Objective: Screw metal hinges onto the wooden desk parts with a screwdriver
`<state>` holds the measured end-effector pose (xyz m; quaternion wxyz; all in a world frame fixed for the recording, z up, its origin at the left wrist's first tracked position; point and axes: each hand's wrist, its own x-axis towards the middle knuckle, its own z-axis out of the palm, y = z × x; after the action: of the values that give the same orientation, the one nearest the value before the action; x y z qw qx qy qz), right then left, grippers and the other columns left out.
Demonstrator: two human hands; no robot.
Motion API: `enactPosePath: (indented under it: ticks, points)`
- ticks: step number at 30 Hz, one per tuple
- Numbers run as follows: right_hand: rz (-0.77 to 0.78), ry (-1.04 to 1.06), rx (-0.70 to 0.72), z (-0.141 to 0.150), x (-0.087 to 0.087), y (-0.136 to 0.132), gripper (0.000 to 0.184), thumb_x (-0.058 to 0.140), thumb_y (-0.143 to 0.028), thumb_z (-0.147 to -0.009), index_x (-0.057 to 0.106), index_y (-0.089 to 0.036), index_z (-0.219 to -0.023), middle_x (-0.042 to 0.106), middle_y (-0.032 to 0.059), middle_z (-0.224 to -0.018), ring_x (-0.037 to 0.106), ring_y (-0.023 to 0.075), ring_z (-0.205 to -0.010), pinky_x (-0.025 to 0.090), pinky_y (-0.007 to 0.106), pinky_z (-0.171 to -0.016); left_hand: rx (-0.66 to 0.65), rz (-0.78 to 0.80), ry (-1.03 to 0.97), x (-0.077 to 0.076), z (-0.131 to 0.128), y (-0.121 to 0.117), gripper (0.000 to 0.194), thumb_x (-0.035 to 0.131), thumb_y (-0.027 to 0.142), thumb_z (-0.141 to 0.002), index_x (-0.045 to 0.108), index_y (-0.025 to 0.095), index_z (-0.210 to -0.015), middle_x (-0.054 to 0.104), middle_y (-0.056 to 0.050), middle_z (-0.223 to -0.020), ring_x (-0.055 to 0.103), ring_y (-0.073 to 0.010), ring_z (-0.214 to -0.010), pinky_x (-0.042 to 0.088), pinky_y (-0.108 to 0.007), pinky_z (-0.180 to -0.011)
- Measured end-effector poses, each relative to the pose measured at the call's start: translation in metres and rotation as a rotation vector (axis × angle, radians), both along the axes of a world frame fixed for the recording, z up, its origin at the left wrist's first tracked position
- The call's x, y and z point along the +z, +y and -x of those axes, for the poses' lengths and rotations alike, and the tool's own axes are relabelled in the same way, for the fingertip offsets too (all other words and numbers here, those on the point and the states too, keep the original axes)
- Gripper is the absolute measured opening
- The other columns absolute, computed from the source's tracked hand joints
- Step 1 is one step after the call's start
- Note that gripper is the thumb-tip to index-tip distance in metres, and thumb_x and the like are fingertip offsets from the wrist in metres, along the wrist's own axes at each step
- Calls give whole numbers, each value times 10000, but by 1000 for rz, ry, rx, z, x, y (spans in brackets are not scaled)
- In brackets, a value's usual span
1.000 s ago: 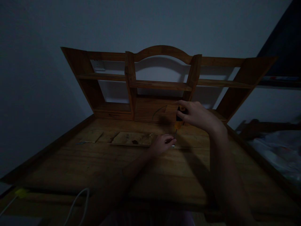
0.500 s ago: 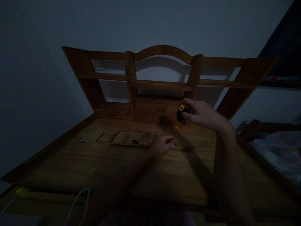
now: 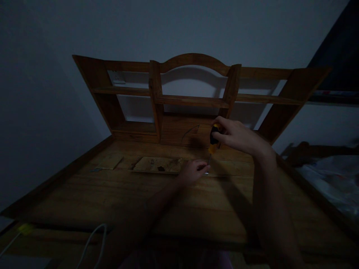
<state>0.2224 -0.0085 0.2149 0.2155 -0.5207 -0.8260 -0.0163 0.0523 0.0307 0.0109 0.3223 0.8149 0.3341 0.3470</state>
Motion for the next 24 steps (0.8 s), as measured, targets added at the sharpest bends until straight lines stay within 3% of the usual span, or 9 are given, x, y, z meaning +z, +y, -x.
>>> enactPosePath:
  ticks: [6, 15, 21, 24]
  points:
    - [18, -2, 18, 0, 1, -1, 302, 562, -318, -943, 610, -183, -1210, 735, 56, -909, 687, 221, -806, 441, 293, -707, -11, 3, 21, 0, 0, 1, 354, 540, 427, -1000, 739, 162, -876, 714, -34, -834, 638, -156, -776, 485, -248, -731]
    - [-87, -114, -217, -1, -5, 5, 379, 540, -544, -964, 617, -186, -1059, 728, 122, -897, 685, 296, -830, 414, 337, -669, -13, -43, -11, -4, 0, 3, 323, 542, 410, -1005, 751, 177, -925, 743, -38, -915, 668, -160, -822, 491, -255, -768]
    - [-32, -39, -39, -5, -3, 6, 314, 558, -358, -943, 651, -171, -1178, 736, 103, -1072, 691, 259, -915, 469, 329, -778, -14, -23, -26, -6, 0, 3, 323, 544, 421, -1002, 762, 185, -971, 763, -44, -969, 690, -172, -871, 517, -263, -803]
    - [-34, -25, -18, -7, -3, 7, 325, 560, -310, -927, 664, -165, -1199, 740, 101, -1093, 693, 264, -945, 474, 334, -803, -11, -10, -27, -5, -1, 3, 315, 555, 413, -998, 765, 181, -967, 768, -48, -969, 693, -173, -867, 522, -264, -797]
